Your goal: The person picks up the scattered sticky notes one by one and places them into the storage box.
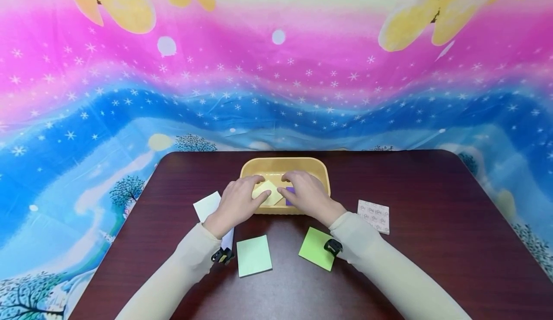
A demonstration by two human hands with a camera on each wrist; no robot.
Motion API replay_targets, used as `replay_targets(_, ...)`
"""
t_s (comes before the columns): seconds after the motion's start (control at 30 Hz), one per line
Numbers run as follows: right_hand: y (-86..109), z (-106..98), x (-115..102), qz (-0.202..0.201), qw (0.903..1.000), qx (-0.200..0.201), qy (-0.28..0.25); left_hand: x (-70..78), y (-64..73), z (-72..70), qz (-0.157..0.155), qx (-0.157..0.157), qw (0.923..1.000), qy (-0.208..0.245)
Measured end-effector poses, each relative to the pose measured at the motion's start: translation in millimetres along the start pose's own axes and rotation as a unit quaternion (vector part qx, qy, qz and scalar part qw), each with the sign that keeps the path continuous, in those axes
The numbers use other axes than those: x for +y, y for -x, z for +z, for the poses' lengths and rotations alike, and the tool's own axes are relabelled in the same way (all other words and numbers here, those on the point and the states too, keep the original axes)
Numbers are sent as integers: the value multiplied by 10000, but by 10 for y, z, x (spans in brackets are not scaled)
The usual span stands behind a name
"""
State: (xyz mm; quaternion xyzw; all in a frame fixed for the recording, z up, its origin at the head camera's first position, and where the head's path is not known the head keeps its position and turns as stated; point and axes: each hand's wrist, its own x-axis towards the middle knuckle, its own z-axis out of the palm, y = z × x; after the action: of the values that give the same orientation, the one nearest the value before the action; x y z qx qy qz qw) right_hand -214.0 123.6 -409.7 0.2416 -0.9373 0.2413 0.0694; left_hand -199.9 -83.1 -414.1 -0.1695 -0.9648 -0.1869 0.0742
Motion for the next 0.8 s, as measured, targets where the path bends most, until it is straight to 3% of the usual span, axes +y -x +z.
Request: replay_targets(0.8, 161, -41, -45, -167, 9998, -64, -104, 62, 117, -20, 104, -1, 9999, 24)
